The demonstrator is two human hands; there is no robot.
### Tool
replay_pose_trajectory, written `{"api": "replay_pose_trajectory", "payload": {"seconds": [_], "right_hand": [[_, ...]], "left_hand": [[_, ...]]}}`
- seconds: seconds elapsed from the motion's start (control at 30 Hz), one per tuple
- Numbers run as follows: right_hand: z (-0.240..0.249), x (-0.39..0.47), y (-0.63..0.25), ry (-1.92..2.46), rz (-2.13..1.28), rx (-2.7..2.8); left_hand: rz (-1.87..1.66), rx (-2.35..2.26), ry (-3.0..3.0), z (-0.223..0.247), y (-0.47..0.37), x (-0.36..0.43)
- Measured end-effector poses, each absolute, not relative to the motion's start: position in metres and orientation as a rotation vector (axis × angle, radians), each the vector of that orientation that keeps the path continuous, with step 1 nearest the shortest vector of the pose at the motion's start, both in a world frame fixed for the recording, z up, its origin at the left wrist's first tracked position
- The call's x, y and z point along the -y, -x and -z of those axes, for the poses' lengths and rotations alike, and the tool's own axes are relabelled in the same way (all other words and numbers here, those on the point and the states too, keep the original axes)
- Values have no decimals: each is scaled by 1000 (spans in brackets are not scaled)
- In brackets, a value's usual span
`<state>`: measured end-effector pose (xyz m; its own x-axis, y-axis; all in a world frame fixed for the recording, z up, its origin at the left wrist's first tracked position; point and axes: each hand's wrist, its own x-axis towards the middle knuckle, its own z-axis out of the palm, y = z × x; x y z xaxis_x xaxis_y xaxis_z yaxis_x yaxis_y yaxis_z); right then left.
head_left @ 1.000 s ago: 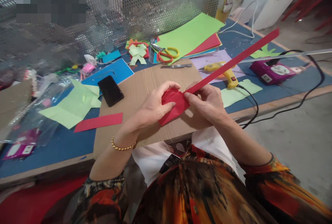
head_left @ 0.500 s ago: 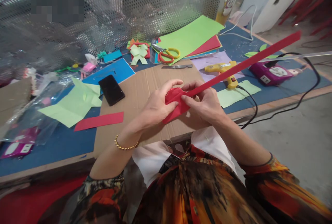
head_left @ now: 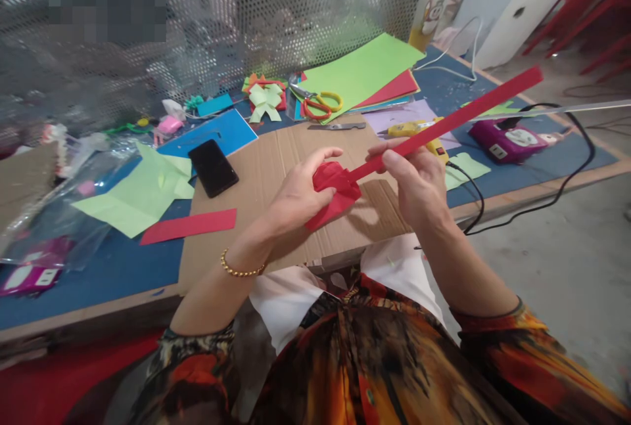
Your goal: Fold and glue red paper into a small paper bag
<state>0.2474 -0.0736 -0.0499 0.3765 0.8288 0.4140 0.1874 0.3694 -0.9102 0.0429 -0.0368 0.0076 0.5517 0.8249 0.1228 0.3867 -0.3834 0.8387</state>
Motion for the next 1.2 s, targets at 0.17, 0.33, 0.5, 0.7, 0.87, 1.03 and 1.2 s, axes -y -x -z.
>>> {"api": "replay_pose_trajectory", "payload": {"seconds": [0.17, 0.33, 0.5, 0.7, 0.87, 1.03, 1.2], "right_hand": [[53, 77, -242, 1139, -298, 1243], [50, 79, -227, 1078, -49, 1372], [57, 75, -221, 1122, 41, 1460], [66, 74, -220, 1130, 144, 1561], [65, 82, -217, 1140, 370, 1699], [66, 87, -217, 1178, 551, 1771], [68, 89, -219, 1210, 588, 1814]], "left_hand": [[-695, -1067, -1986, -5, -44, 30], [-679, -1068, -2001, -2, -44, 24], [-663, -1094, -2001, -3, -45, 25], [-637, -1058, -1955, -3, -45, 25], [-697, -993, -1870, 4, -44, 22], [-728, -931, -1816, 4, -43, 20], [-738, -915, -1775, -1, -43, 21]]}}
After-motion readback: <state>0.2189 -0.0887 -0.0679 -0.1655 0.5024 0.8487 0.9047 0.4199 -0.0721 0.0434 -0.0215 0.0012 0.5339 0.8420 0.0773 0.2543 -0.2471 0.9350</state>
